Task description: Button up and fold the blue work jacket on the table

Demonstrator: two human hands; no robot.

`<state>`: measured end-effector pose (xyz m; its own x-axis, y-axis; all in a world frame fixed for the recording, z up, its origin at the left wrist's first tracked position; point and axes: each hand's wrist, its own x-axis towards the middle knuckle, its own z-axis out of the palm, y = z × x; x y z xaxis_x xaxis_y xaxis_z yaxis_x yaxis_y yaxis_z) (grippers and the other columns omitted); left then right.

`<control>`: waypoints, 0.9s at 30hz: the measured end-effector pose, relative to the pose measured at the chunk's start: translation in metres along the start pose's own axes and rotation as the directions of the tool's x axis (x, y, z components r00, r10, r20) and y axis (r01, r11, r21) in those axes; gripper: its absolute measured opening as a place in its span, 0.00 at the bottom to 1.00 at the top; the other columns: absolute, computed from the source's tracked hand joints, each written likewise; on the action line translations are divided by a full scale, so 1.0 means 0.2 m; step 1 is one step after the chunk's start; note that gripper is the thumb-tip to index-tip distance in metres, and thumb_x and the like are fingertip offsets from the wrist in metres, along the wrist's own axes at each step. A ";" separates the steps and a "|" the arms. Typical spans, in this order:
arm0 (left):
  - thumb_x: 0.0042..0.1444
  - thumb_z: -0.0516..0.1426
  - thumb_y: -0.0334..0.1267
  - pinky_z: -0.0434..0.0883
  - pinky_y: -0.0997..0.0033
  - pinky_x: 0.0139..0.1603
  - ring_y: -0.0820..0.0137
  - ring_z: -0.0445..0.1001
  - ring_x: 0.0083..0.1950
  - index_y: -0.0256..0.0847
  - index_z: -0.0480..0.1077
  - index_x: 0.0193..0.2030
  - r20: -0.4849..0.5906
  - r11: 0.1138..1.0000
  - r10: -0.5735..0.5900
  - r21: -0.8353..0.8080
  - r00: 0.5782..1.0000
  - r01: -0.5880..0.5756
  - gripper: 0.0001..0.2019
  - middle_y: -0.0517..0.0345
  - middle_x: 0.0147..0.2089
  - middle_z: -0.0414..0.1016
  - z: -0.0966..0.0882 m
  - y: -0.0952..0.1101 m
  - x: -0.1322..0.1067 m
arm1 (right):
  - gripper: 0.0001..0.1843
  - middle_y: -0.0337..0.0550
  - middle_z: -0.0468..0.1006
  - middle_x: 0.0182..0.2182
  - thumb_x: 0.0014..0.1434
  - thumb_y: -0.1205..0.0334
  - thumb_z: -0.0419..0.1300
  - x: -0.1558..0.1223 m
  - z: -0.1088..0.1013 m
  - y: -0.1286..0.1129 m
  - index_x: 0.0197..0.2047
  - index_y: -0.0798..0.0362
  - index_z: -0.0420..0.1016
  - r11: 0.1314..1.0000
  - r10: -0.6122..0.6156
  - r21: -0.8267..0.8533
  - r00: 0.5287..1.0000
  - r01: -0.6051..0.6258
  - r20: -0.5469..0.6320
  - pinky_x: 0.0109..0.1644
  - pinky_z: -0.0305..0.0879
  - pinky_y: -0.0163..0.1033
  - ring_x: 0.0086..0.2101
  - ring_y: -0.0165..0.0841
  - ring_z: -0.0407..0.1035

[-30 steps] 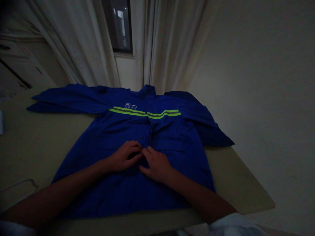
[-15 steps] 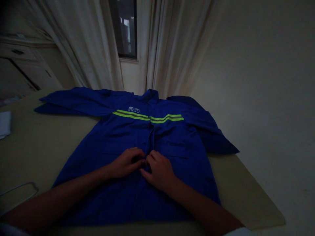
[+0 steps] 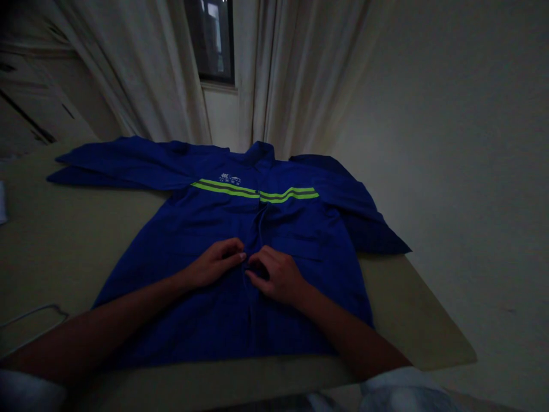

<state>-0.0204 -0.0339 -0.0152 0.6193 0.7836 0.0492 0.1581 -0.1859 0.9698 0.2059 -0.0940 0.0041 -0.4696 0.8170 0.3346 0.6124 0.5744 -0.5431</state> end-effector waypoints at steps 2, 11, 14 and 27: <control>0.66 0.59 0.49 0.64 0.71 0.37 0.71 0.68 0.36 0.41 0.72 0.41 -0.002 1.000 -0.003 -0.027 1.000 0.003 0.12 0.62 0.35 0.72 0.00 -0.01 0.00 | 0.09 0.42 0.79 0.38 0.69 0.54 0.64 0.00 0.00 0.00 0.47 0.49 0.75 1.000 -0.021 -0.005 1.000 0.021 0.018 0.39 0.69 0.38 0.36 0.34 0.74; 0.65 0.61 0.49 0.62 0.73 0.34 0.73 0.66 0.33 0.39 0.73 0.40 -0.010 0.998 0.010 -0.054 1.000 -0.010 0.13 0.63 0.31 0.71 0.02 0.02 0.00 | 0.08 0.44 0.81 0.34 0.72 0.58 0.60 -0.02 0.06 -0.02 0.43 0.51 0.78 0.949 -0.134 -0.303 0.980 0.085 -0.146 0.40 0.68 0.40 0.34 0.34 0.74; 0.66 0.60 0.49 0.64 0.72 0.36 0.72 0.68 0.35 0.39 0.72 0.41 -0.007 0.999 0.035 -0.016 0.999 -0.035 0.13 0.62 0.33 0.72 0.02 0.02 -0.01 | 0.09 0.44 0.81 0.33 0.73 0.61 0.59 -0.02 0.06 -0.02 0.42 0.53 0.79 0.912 -0.222 -0.381 0.965 0.153 -0.142 0.39 0.66 0.41 0.32 0.34 0.73; 0.70 0.58 0.40 0.65 0.68 0.42 0.69 0.71 0.39 0.41 0.76 0.42 -0.065 0.937 0.257 0.261 0.964 -0.232 0.07 0.60 0.36 0.77 0.05 0.02 -0.03 | 0.13 0.38 0.79 0.29 0.68 0.56 0.67 0.03 0.05 0.01 0.33 0.51 0.77 0.970 0.194 0.159 0.979 -0.182 -0.058 0.34 0.65 0.36 0.29 0.31 0.72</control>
<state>-0.0160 -0.0439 -0.0145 0.5881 0.7462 0.3120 0.2053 -0.5108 0.8348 0.1987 -0.0887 -0.0031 -0.3042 0.9143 0.2673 0.5787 0.4003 -0.7106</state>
